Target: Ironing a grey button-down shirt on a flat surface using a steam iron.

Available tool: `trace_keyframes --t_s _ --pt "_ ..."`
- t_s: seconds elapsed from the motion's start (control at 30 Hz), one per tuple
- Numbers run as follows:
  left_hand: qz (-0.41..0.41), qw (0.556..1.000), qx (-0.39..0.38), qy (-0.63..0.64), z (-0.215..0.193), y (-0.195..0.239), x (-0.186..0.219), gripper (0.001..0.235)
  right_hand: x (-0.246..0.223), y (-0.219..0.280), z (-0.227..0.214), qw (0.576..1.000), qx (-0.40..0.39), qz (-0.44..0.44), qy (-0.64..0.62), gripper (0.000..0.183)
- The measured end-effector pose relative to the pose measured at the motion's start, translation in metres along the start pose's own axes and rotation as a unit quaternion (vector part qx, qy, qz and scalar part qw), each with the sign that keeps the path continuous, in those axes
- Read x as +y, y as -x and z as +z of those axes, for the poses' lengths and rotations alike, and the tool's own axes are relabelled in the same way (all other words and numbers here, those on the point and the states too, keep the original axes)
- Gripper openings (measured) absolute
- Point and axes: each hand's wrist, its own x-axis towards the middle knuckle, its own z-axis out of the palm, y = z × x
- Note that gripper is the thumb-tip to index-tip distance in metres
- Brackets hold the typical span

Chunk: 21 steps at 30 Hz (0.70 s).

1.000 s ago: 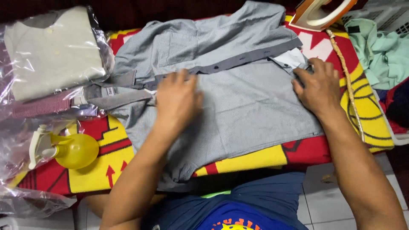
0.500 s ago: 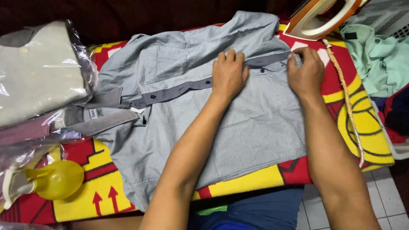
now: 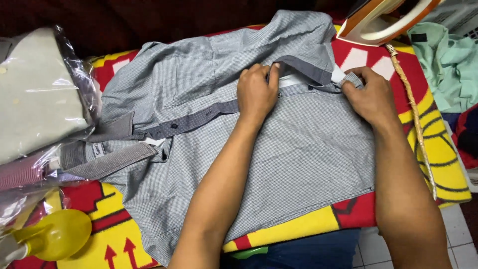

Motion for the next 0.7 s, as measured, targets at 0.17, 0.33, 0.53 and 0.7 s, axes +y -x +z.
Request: trace_keyframes --t_s 0.17,0.33,0.53,0.7 --pt "0.062 0.996 -0.03 -0.047 0.006 0.007 -0.001 0.033 0.006 -0.008 0.007 0.999 0.019 -0.001 -0.04 0.03" --pt "0.088 0.988 -0.075 -0.101 0.01 0.009 -0.003 0.047 -0.014 -0.013 -0.001 0.982 0.027 0.001 -0.185 0.022" --pt "0.067 0.988 -0.102 -0.097 0.012 0.006 -0.004 0.038 -0.025 -0.016 -0.012 0.995 -0.01 0.092 -0.029 0.031" --pt "0.099 0.986 -0.078 -0.108 0.017 0.009 -0.007 0.04 -0.02 -0.015 -0.015 0.993 -0.062 0.064 -0.073 0.039"
